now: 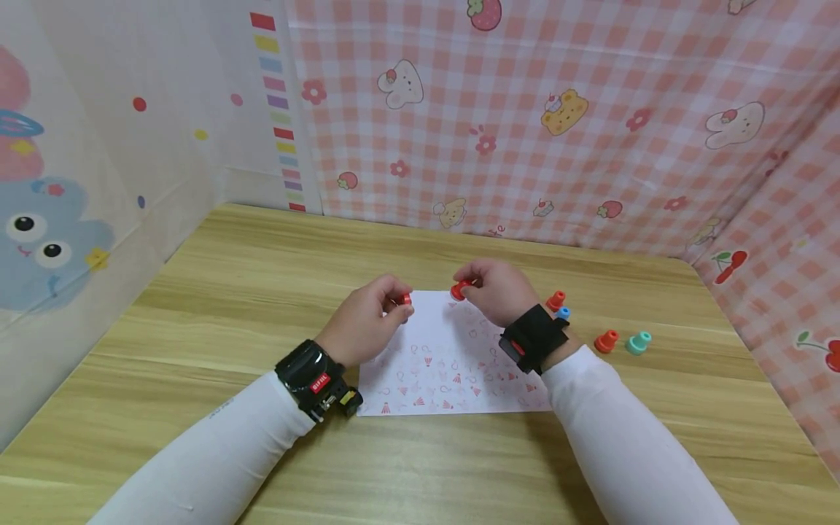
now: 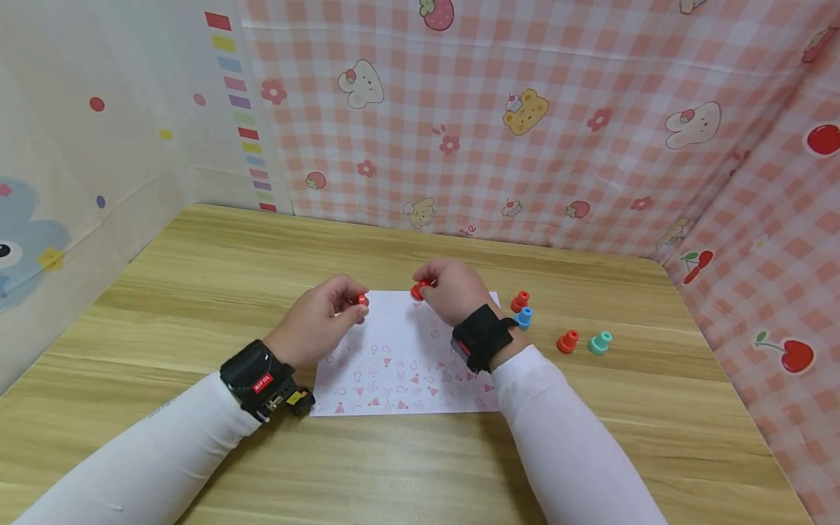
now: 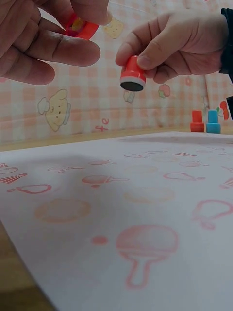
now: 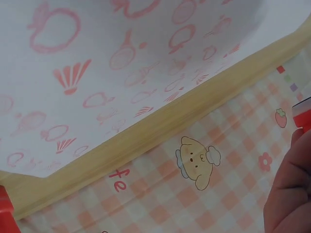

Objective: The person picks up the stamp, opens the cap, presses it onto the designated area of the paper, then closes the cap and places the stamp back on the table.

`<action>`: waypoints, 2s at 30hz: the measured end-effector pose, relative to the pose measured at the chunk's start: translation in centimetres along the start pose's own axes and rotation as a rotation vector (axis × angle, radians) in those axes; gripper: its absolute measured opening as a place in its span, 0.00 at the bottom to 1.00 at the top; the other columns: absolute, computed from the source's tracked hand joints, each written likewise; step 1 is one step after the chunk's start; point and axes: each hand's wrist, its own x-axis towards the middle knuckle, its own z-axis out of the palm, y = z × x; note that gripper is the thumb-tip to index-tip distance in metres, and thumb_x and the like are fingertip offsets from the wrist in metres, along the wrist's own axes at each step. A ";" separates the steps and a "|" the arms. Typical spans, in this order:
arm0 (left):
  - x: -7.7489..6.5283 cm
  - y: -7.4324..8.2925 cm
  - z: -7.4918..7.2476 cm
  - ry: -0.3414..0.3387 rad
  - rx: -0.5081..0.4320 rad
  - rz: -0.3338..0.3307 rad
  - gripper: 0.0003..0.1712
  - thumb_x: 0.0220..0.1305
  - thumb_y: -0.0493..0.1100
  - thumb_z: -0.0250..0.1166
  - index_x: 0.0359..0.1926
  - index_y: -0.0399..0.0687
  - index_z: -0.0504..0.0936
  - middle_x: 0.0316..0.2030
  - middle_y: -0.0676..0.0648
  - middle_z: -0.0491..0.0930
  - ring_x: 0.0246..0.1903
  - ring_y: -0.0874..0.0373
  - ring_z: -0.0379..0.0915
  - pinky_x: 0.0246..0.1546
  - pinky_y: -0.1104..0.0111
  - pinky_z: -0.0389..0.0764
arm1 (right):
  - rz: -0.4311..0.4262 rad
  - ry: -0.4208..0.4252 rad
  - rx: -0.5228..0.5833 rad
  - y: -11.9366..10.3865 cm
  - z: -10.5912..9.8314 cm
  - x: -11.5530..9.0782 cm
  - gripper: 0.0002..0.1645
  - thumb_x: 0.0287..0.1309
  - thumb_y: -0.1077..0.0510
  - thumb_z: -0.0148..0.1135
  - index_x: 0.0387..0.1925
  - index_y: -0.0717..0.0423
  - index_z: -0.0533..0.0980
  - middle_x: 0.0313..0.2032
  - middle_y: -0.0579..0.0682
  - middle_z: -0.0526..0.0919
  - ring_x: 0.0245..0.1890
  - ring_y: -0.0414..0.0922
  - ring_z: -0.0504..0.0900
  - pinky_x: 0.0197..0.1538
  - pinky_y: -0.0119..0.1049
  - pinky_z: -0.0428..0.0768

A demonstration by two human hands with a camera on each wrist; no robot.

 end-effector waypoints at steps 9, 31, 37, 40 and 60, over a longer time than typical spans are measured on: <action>0.0 0.0 0.0 -0.007 0.009 -0.011 0.10 0.63 0.44 0.62 0.45 0.54 0.74 0.32 0.57 0.77 0.30 0.63 0.71 0.32 0.63 0.76 | -0.028 -0.050 -0.106 0.5 0.7 1.1 0.11 0.61 0.60 0.59 0.44 0.52 0.81 0.32 0.47 0.80 0.30 0.46 0.73 0.34 0.39 0.75; 0.0 0.1 -0.1 -0.009 0.025 -0.004 0.09 0.64 0.44 0.62 0.44 0.54 0.74 0.31 0.58 0.77 0.31 0.64 0.70 0.31 0.64 0.76 | -0.013 -0.118 -0.167 1.2 1.9 2.1 0.07 0.55 0.62 0.63 0.37 0.53 0.81 0.32 0.46 0.81 0.33 0.45 0.74 0.40 0.40 0.74; 0.0 0.1 0.0 -0.005 0.034 -0.008 0.08 0.63 0.44 0.62 0.43 0.54 0.74 0.32 0.58 0.77 0.31 0.64 0.70 0.31 0.64 0.76 | -0.023 -0.128 -0.205 1.2 2.1 2.2 0.07 0.55 0.62 0.63 0.36 0.52 0.81 0.32 0.45 0.81 0.32 0.44 0.74 0.40 0.40 0.75; 0.0 0.1 -0.1 -0.008 0.036 -0.009 0.09 0.63 0.45 0.62 0.43 0.54 0.74 0.32 0.58 0.76 0.31 0.63 0.70 0.31 0.64 0.76 | -0.016 -0.129 -0.212 1.3 2.1 2.3 0.06 0.55 0.61 0.64 0.36 0.51 0.81 0.31 0.44 0.81 0.32 0.43 0.74 0.39 0.39 0.75; 0.0 0.1 -0.1 -0.019 0.037 -0.018 0.08 0.63 0.45 0.62 0.43 0.55 0.74 0.32 0.57 0.77 0.31 0.63 0.70 0.31 0.64 0.76 | -0.010 -0.148 -0.208 1.5 2.4 2.4 0.06 0.55 0.62 0.64 0.36 0.51 0.81 0.33 0.45 0.82 0.32 0.44 0.74 0.40 0.40 0.76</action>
